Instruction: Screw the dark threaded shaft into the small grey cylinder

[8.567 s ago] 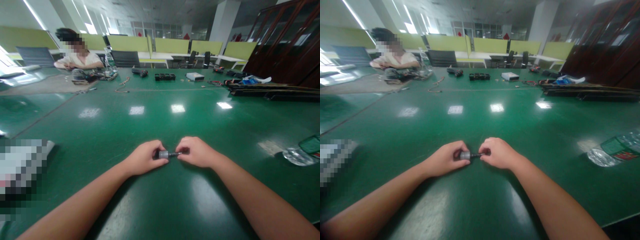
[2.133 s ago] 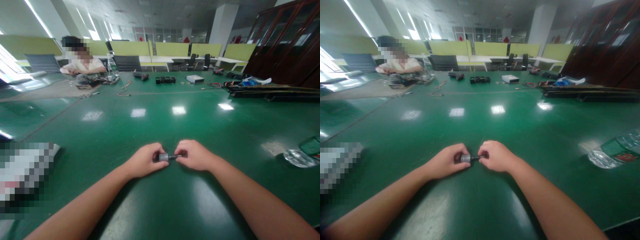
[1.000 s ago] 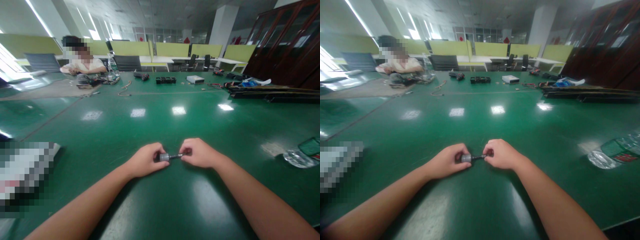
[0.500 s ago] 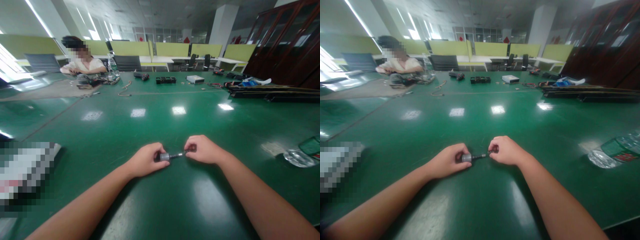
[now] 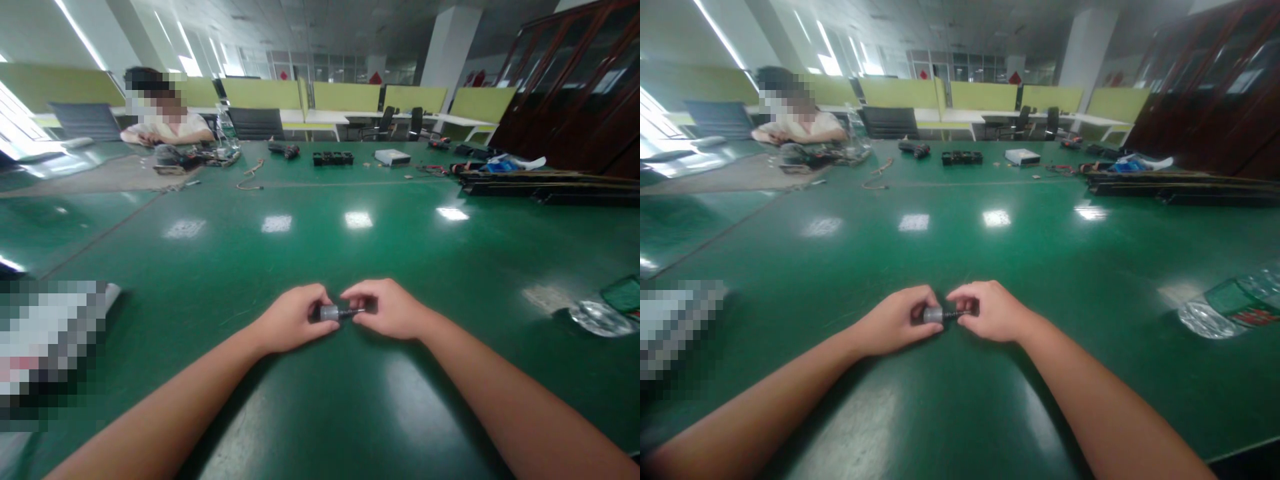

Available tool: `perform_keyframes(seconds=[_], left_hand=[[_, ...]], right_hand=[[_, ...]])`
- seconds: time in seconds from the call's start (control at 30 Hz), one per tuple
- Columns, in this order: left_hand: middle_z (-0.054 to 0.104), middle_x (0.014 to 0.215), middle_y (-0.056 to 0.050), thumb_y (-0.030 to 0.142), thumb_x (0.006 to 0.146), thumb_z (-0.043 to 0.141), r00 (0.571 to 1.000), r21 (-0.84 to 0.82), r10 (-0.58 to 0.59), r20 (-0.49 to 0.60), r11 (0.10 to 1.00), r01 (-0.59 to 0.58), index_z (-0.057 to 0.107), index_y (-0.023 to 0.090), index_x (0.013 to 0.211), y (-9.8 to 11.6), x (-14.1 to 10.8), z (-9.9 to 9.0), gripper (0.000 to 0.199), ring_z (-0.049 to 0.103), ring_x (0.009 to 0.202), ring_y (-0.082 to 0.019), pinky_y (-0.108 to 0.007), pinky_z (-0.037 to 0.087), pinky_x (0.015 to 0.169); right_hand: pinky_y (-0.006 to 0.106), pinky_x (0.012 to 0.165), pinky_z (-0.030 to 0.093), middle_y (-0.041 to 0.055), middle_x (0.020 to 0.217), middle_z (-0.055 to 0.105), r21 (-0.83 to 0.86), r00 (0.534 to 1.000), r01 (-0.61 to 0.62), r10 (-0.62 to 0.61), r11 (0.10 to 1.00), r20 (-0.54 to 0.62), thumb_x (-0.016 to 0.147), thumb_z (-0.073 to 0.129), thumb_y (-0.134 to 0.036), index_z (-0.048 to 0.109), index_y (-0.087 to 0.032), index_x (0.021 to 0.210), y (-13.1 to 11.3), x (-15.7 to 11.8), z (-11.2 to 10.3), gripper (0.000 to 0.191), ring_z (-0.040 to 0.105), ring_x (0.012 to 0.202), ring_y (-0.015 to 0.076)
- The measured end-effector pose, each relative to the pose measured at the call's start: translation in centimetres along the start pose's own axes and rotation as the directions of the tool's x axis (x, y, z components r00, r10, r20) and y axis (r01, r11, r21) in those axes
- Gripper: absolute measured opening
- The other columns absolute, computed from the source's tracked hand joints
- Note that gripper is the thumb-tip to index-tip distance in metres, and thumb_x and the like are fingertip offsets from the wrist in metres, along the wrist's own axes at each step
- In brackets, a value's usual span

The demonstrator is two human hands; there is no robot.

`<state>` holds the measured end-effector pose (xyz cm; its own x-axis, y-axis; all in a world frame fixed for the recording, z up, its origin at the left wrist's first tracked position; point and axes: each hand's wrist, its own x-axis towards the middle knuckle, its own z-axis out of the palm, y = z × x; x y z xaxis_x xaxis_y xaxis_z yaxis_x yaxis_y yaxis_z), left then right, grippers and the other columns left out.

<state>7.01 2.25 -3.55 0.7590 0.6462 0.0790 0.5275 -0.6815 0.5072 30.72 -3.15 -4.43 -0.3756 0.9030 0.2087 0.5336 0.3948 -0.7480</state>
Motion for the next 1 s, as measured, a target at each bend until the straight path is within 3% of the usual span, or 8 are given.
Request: perform_keyframes(seconds=[0.13,0.57,1.0], left_hand=[[0.061,0.075,0.001,0.040,0.081,0.068,1.000,0.011,-0.003,0.015,1.000,0.003,0.061,0.020,0.088,0.0,0.0,-0.1,0.023,0.054,0.067,-0.015,-0.025,0.036,0.061],[0.062,0.079,0.001,0.040,0.082,0.068,1.000,0.023,0.005,0.017,1.000,-0.005,0.061,0.019,0.089,-0.1,0.0,0.0,0.023,0.055,0.069,-0.015,-0.025,0.036,0.061],[0.062,0.079,0.001,0.042,0.083,0.067,1.000,0.040,-0.006,0.019,0.999,0.006,0.061,0.019,0.090,0.1,0.1,0.0,0.025,0.055,0.070,-0.016,-0.025,0.036,0.061]], right_hand=[[0.029,0.081,0.051,0.0026,0.097,0.073,0.050,1.000,-0.008,0.010,0.999,-0.028,0.072,0.069,-0.009,0.067,-0.020,0.117,0.4,-0.1,0.3,0.046,0.065,0.083,0.0148],[0.027,0.075,0.046,0.0037,0.089,0.070,-0.141,0.999,0.052,-0.051,0.989,0.011,0.079,0.072,-0.017,0.074,-0.019,0.096,-0.2,0.3,0.7,0.018,0.061,0.083,0.0160],[0.027,0.074,0.043,0.0019,0.085,0.069,-0.210,0.992,0.126,-0.128,0.970,0.004,0.083,0.070,-0.021,0.074,-0.020,0.094,0.3,0.6,1.3,0.012,0.059,0.082,0.0153]])
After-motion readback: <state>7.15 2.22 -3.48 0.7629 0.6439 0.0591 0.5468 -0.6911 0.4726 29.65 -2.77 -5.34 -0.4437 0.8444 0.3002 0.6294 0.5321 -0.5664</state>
